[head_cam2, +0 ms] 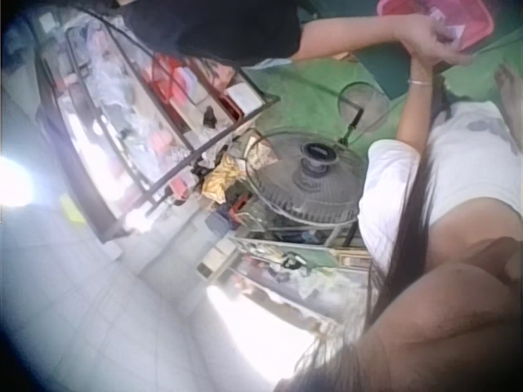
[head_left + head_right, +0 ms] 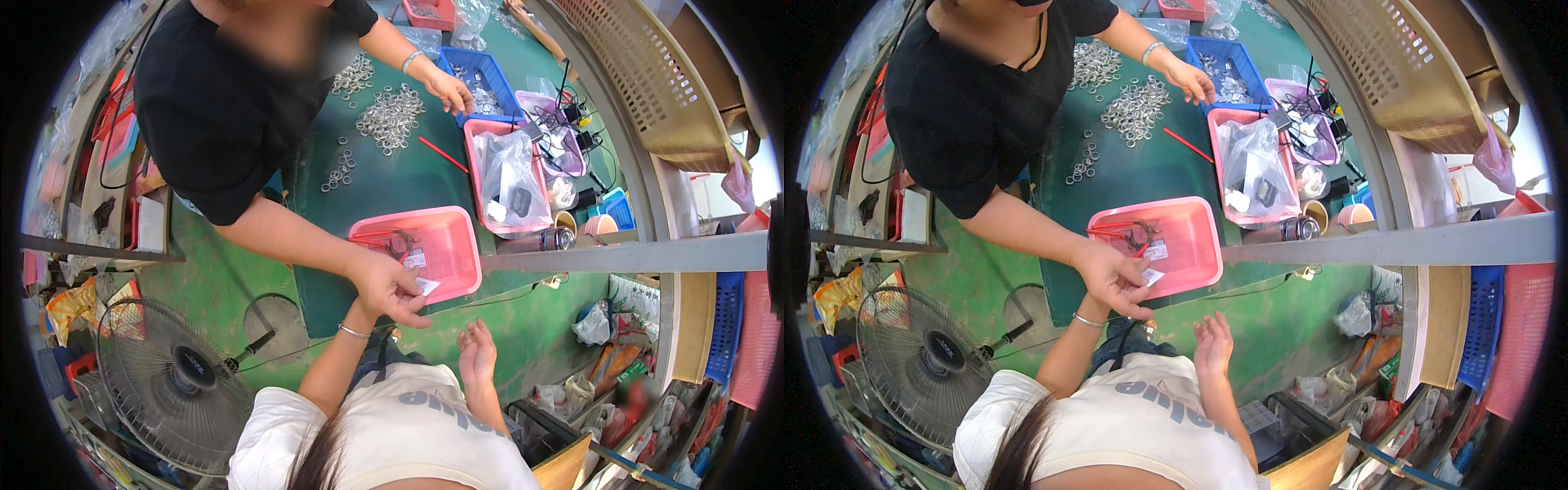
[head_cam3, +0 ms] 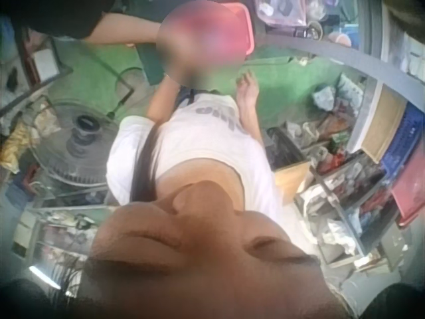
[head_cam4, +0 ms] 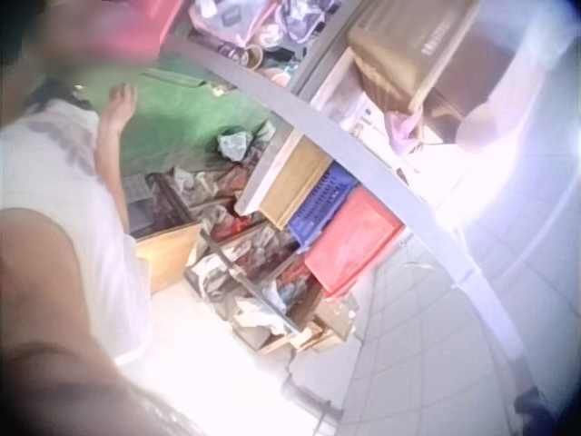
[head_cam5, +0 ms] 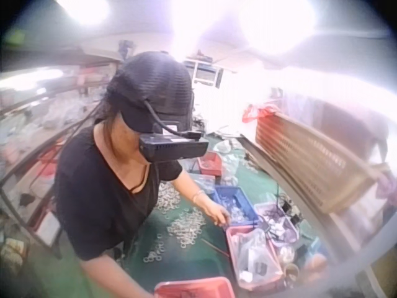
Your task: The person sorts small metal rings on a green workstation, picking them up by hand and placing them into small plastic bags or bins.
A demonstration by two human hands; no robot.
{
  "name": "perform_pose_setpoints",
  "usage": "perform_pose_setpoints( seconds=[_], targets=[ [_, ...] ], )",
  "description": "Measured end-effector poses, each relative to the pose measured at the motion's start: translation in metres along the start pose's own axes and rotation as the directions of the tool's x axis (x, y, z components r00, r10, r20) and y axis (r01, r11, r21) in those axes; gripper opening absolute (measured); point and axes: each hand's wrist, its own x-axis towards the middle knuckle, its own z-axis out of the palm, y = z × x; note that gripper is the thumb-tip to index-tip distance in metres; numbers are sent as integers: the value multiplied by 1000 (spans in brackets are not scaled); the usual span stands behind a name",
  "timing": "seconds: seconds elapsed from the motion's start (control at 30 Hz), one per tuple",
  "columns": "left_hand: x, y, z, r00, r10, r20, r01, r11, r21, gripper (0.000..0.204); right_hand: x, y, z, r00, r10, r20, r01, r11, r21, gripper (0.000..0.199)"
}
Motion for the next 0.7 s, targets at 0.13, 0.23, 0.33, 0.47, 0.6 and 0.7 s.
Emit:
perform_pose_setpoints(
  seconds=[0.13,0.23,0.33,0.47,0.6,0.7],
  targets=[
    [-12,-4,7,976,134,-172,-138,990,-11,23,-4,1,-5,1000,6,22,-5,1000,-26,45],
    [-34,-8,16,870,291,-399,-308,951,22,21,-6,4,-5,987,-43,154,57,994,-89,39],
    [-61,-1,37,742,215,-635,-191,976,107,20,-17,4,3,955,-29,296,81,983,-166,34],
    [-109,-7,64,658,118,-743,-125,991,47,19,-39,17,10,864,11,504,168,936,-310,33],
    [-183,-22,104,622,219,-752,-95,974,205,20,-81,41,9,693,60,718,315,871,-377,38],
    [-243,-42,148,531,300,-793,-115,952,283,18,-128,57,-3,566,127,814,345,860,-375,42]
  ],
)
